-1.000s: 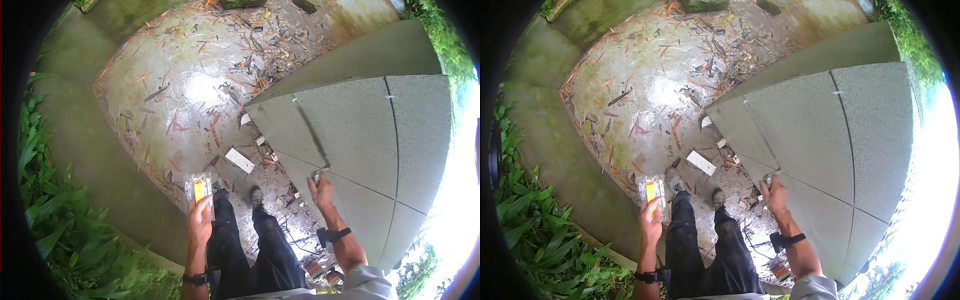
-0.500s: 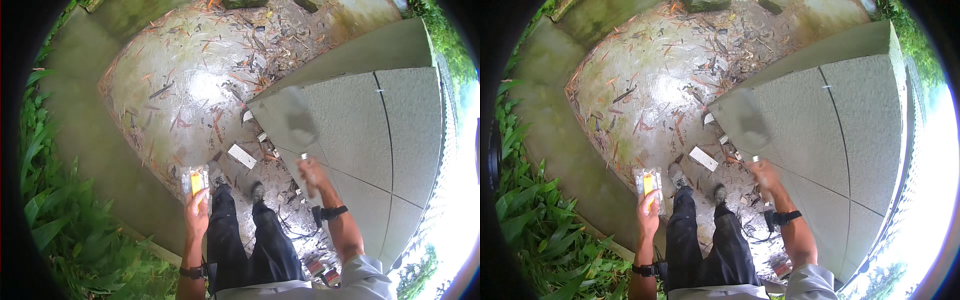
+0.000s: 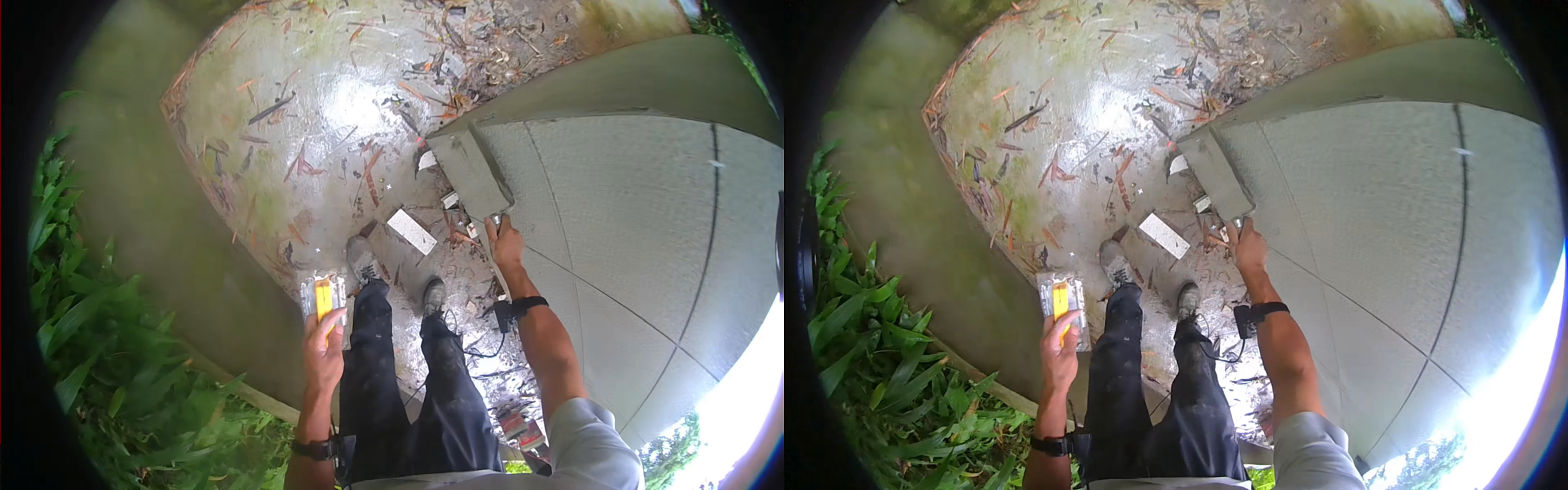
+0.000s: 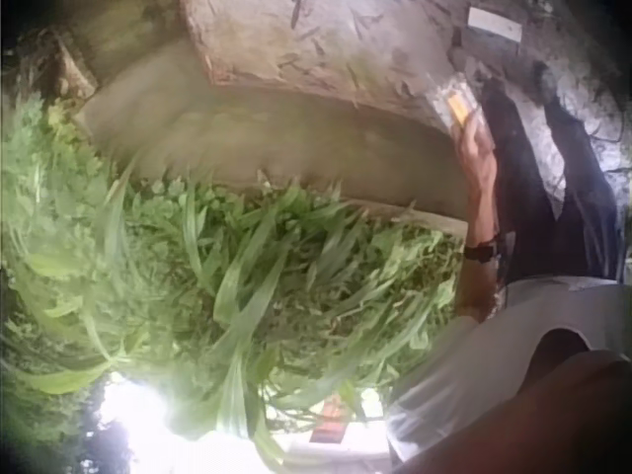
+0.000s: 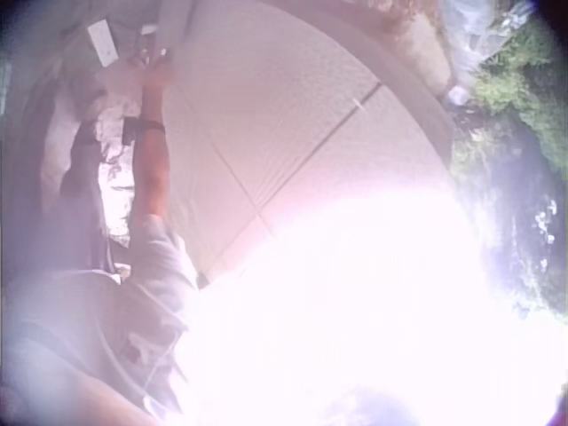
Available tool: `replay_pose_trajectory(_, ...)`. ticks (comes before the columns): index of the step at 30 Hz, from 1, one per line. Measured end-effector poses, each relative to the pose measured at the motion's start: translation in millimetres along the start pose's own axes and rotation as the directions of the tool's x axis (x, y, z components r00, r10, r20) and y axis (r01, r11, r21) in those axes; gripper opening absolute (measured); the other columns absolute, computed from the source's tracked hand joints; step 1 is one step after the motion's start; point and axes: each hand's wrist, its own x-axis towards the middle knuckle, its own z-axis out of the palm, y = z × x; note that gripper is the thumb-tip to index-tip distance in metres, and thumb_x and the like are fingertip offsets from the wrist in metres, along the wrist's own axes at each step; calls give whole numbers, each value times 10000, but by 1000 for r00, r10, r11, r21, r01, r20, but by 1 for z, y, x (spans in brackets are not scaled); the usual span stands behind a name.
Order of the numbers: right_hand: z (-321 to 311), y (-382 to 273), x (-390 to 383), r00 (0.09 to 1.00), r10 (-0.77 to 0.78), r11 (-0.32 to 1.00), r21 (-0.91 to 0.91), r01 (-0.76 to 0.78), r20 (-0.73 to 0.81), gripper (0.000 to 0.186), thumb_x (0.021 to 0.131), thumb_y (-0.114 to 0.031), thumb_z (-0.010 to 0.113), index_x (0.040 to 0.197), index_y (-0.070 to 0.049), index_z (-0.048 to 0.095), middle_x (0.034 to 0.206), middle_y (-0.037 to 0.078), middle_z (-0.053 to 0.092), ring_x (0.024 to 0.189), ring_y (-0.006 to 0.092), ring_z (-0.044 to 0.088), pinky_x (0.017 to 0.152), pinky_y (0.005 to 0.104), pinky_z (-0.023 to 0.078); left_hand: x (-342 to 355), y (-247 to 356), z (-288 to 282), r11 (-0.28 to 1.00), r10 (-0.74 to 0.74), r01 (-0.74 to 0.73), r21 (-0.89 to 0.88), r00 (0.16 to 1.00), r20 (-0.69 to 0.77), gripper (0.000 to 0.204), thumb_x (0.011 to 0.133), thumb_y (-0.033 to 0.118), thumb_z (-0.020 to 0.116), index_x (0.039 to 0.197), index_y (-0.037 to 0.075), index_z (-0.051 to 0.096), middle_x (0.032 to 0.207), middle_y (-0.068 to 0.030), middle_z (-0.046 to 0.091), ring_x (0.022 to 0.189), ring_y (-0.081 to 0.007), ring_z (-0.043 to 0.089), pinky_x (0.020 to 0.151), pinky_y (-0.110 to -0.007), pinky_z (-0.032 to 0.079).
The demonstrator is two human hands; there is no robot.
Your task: Applying mortar to wall seams using a trowel and smoothing the surface.
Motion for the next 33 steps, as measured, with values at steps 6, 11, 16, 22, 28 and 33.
replay_pose_trajectory(6, 59, 11, 44, 999, -31, 999, -26, 30, -35, 604, 934, -552, 494, 1137, 13, 553, 859, 285, 667, 811, 459, 656, 726, 524, 507, 18, -18, 9, 999, -4, 1, 32, 996, 90, 306, 992, 264, 552, 1165, 30, 649, 1102, -128, 582, 1026, -271, 578, 901, -351, 446)
replay_pose_trajectory(11, 78, -14, 51, 948, -40, 831, 537, -144, 316, 601, 917, -596, 517, 991, -3, 585, 714, 149, 622, 624, 285, 628, 554, 410, 494, 16, -14, 3, 997, 8, -13, 79, 997, 71, 300, 984, 261, 564, 1160, 34, 652, 1091, -129, 592, 1009, -280, 589, 875, -357, 458)
replay_pose_trajectory(16, 51, -96, -53, 739, -54, 385, 697, -605, 672, 470, 929, -565, 544, 958, -100, 608, 651, -31, 468, 471, 77, 379, 392, 248, 282, 14, 27, 1, 989, 87, -97, 108, 991, 97, 236, 966, 163, 549, 1159, 98, 669, 997, -131, 577, 925, -293, 594, 801, -374, 471)
replay_pose_trajectory(22, -83, -48, -170, 966, -215, 947, 274, 171, 141, 561, 936, -524, 530, 1108, 10, 550, 805, 249, 647, 770, 415, 649, 694, 511, 490, -23, 76, -23, 967, 245, -243, 70, 969, -18, 249, 941, 121, 541, 1148, 77, 672, 1048, -140, 582, 988, -310, 599, 864, -381, 469)
replay_pose_trajectory(28, -331, -15, -283, 981, -61, 992, 94, 80, -183, 422, 914, -397, 627, 1039, -9, 516, 723, 232, 644, 683, 444, 640, 619, 520, 493, -65, 143, -53, 930, 351, -353, 103, 936, 35, 283, 908, 68, 549, 1169, 85, 659, 1037, -140, 585, 950, -314, 596, 841, -374, 470)
replay_pose_trajectory(33, -385, -24, -281, 917, -92, 972, 167, 168, -388, 437, 919, -401, 611, 1051, 5, 513, 741, 249, 644, 718, 453, 638, 643, 517, 493, -76, 181, -61, 857, 502, -503, 111, 864, 41, 295, 895, 46, 559, 1167, 95, 663, 964, -128, 578, 863, -283, 588, 788, -361, 470)
